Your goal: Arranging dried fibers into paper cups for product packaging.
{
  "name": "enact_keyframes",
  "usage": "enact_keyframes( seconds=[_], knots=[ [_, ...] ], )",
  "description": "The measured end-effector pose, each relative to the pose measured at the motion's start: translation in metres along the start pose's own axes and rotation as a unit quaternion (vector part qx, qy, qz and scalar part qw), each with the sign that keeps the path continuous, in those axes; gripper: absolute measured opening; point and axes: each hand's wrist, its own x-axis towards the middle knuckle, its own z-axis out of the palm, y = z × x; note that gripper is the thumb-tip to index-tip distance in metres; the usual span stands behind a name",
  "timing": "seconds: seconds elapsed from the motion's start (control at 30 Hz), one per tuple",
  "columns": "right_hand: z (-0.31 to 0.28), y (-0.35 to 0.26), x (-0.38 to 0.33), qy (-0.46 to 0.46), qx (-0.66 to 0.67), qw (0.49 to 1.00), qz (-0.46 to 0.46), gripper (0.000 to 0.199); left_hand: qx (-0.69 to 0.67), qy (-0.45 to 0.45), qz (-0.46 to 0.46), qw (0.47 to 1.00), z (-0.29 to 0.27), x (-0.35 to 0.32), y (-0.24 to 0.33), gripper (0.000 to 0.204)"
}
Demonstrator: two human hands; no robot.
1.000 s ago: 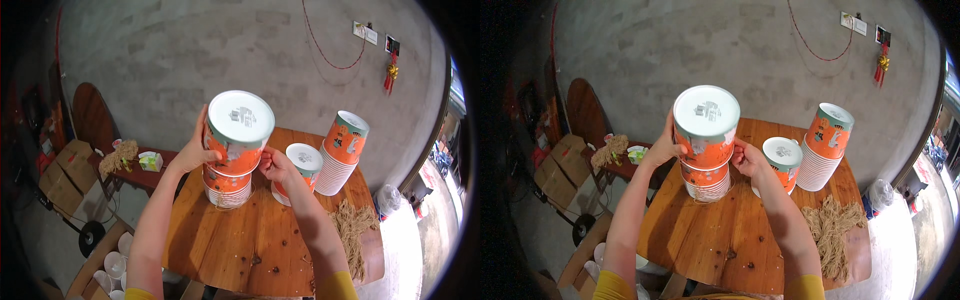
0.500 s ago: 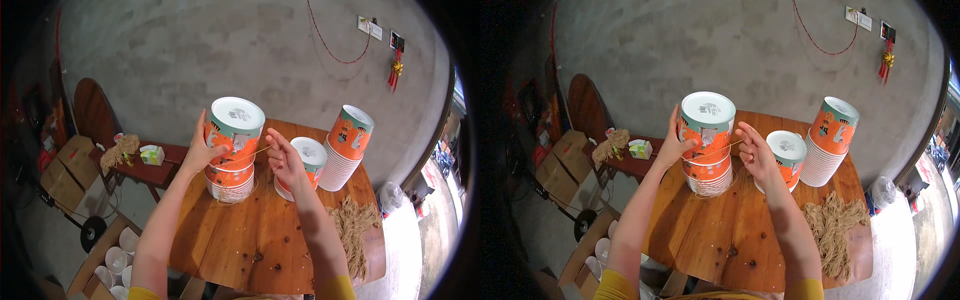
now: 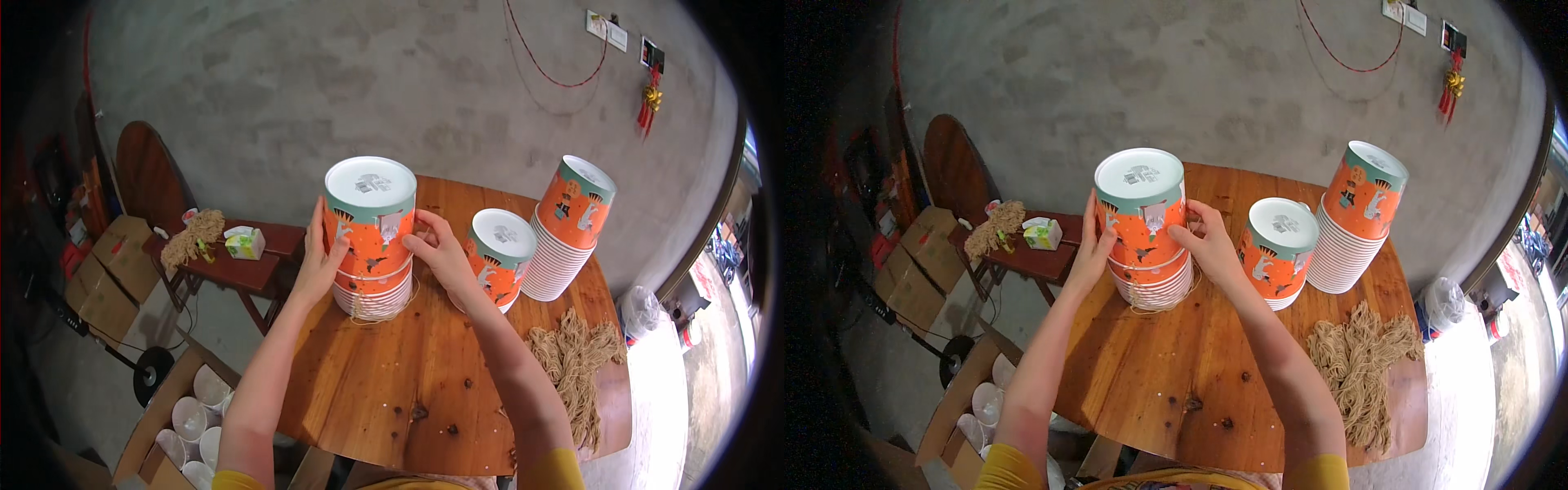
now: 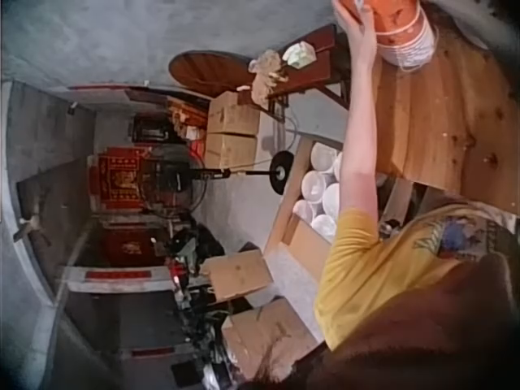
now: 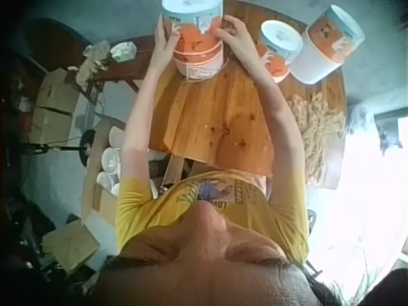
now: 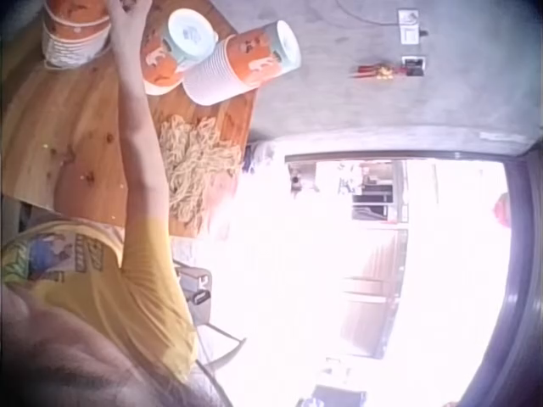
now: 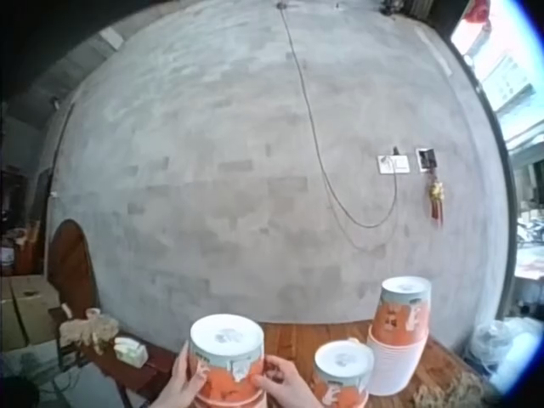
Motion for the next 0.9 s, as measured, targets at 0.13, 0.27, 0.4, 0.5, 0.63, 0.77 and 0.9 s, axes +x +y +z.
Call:
enact_keyframes(
  seconds=[0.13, 0.27, 0.4, 0.5, 0.63, 0.77, 0.9],
  knots=[
    [-0.003, 0.011, 0.003, -0.002, -0.008, 1.000, 0.012, 0.063, -0.010, 0.007, 0.010, 1.000, 0.005, -0.009, -0.007, 0.092],
    [-0.005, 0.029, 0.006, -0.005, 0.007, 1.000, 0.006, 0.063, -0.037, 0.009, 0.008, 0.999, 0.008, -0.014, -0.017, 0.090],
    [-0.004, 0.041, 0.002, -0.001, 0.007, 1.000, 0.009, 0.064, -0.055, 0.004, 0.006, 0.998, 0.008, -0.017, -0.020, 0.090],
    [0.003, 0.044, -0.003, 0.005, -0.034, 0.999, 0.006, 0.063, -0.050, -0.003, 0.009, 0.999, 0.003, -0.018, -0.026, 0.090],
    [0.001, 0.045, -0.007, 0.009, -0.033, 0.999, -0.003, 0.063, -0.065, -0.014, 0.010, 0.998, 0.007, -0.017, -0.029, 0.087],
    [-0.009, 0.051, -0.006, 0.023, -0.089, 0.991, -0.094, 0.058, 0.008, -0.015, 0.041, 0.999, 0.016, -0.012, -0.043, 0.069],
    [-0.003, 0.066, -0.009, 0.035, -0.171, 0.979, -0.105, 0.057, -0.114, 0.001, -0.004, 0.993, 0.017, -0.018, -0.049, 0.070]
  ],
)
